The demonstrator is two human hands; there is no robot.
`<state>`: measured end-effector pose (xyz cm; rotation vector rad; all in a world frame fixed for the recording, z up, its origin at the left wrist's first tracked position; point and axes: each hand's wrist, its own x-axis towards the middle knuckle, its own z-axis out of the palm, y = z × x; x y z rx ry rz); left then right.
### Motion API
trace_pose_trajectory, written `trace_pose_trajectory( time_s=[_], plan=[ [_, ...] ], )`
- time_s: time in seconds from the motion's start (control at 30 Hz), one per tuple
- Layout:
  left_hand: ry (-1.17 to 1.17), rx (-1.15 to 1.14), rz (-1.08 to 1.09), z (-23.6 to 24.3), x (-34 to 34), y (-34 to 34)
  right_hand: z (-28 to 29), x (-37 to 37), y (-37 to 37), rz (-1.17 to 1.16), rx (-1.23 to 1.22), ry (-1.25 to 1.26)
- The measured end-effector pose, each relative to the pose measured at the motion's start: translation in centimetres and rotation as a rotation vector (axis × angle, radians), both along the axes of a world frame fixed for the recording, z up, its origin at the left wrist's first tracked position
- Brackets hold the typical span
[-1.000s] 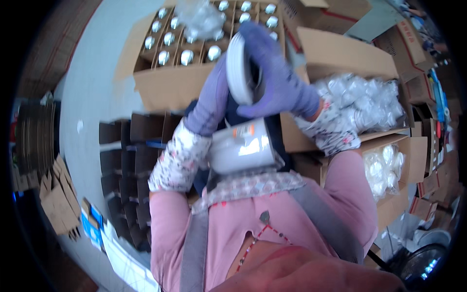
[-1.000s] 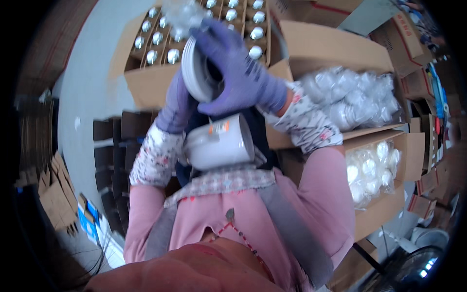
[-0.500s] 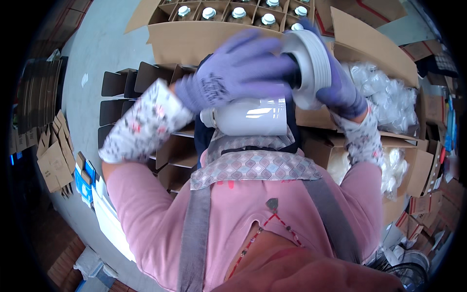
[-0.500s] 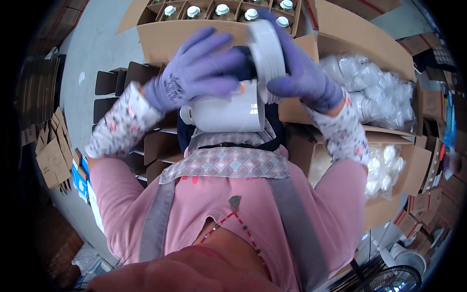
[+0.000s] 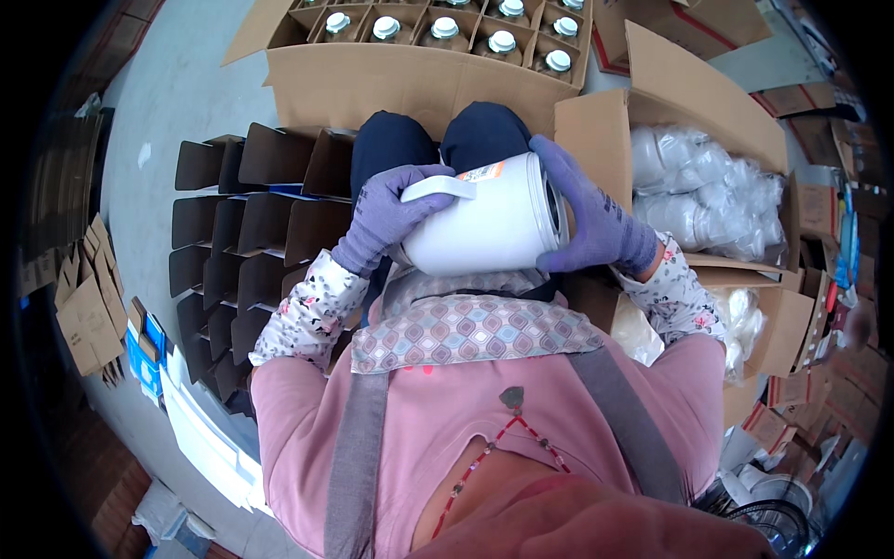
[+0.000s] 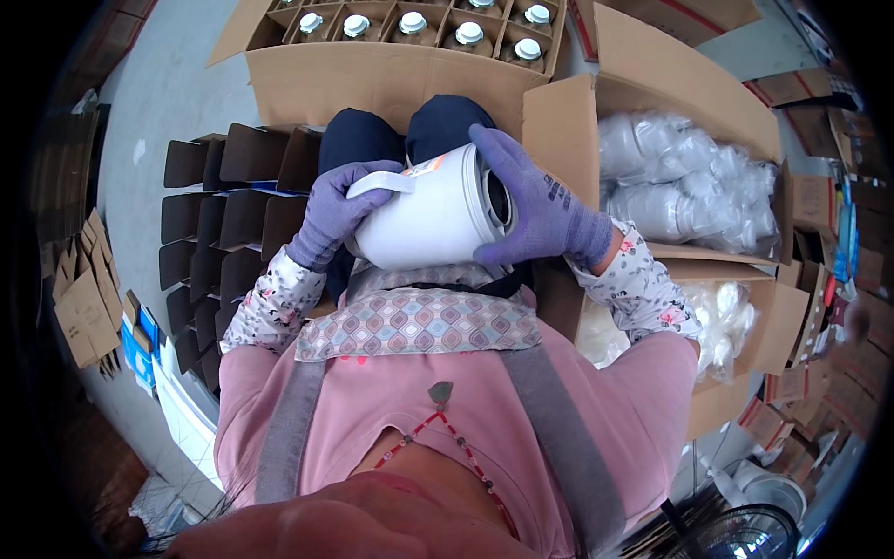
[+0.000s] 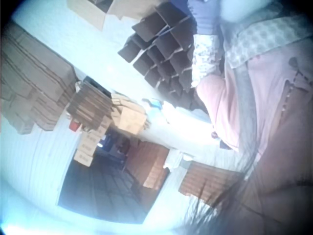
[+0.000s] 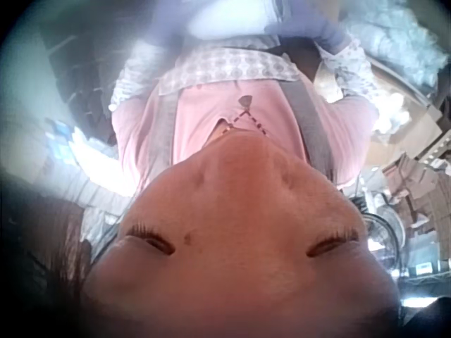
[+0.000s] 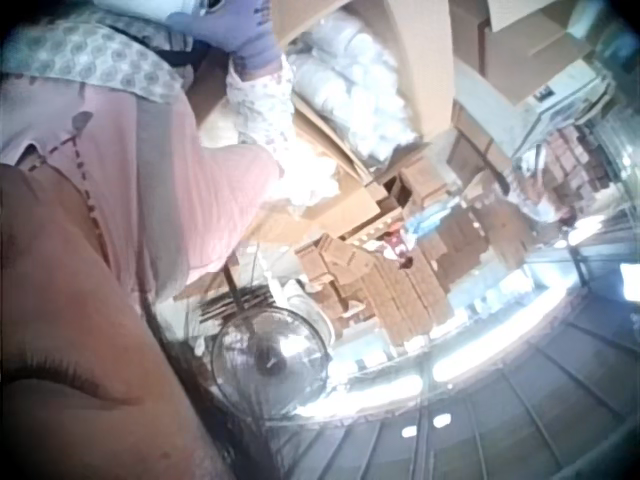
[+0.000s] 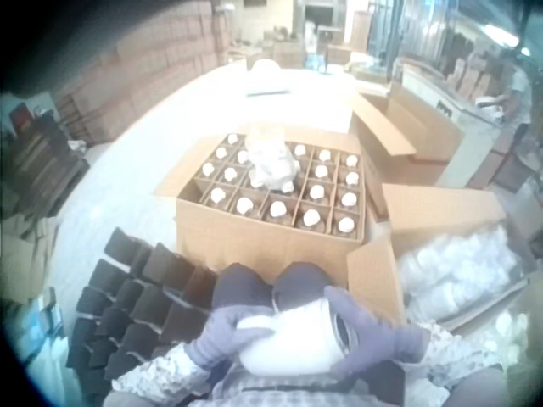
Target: The person sits on the floor and packs white thermos flasks into a cardboard box with dividers. They unwrap each flask from plastic, place it in a compartment, and then wrap it again in plastic before moving to the next item.
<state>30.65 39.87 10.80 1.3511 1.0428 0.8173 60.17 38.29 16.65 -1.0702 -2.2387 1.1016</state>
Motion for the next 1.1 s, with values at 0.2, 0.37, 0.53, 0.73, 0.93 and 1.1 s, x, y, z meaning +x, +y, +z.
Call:
trace_pose_trajectory(
  time_s=[0.2, 0.37, 0.53, 0.73, 0.93, 1.1],
  plan=[
    [-0.224, -0.412, -0.165, -4.1, -0.7, 1.6, 3.2, -2.5, 1.0, 0.448, 0.471, 0.013],
    [0.047, 0.007, 0.155, -1.6, -1.3, -2.3, 0.6, 5.2, 1.5, 0.067, -0.838, 0.173],
    [-0.035, -0.111, 0.261, -2.1, -1.6, -2.7, 2.8, 3.6, 0.8, -0.155, -0.729, 0.226],
    [-0.041, 0.053, 0.226, -2.8, -2.1, -3.8, 5.2, 3.2, 0.3, 0.139, -0.952, 0.230],
    [0.011, -0.028, 0.240, -2.4, -1.7, -3.7, -7.3, 1.5, 0.0, -0.450, 0.023, 0.054],
    [-0.045, 0.036, 0.204, -2.8, -2.0, -3.2, -14.0, 1.9, -2.1, -0.457, -0.100, -0.105]
  ],
)
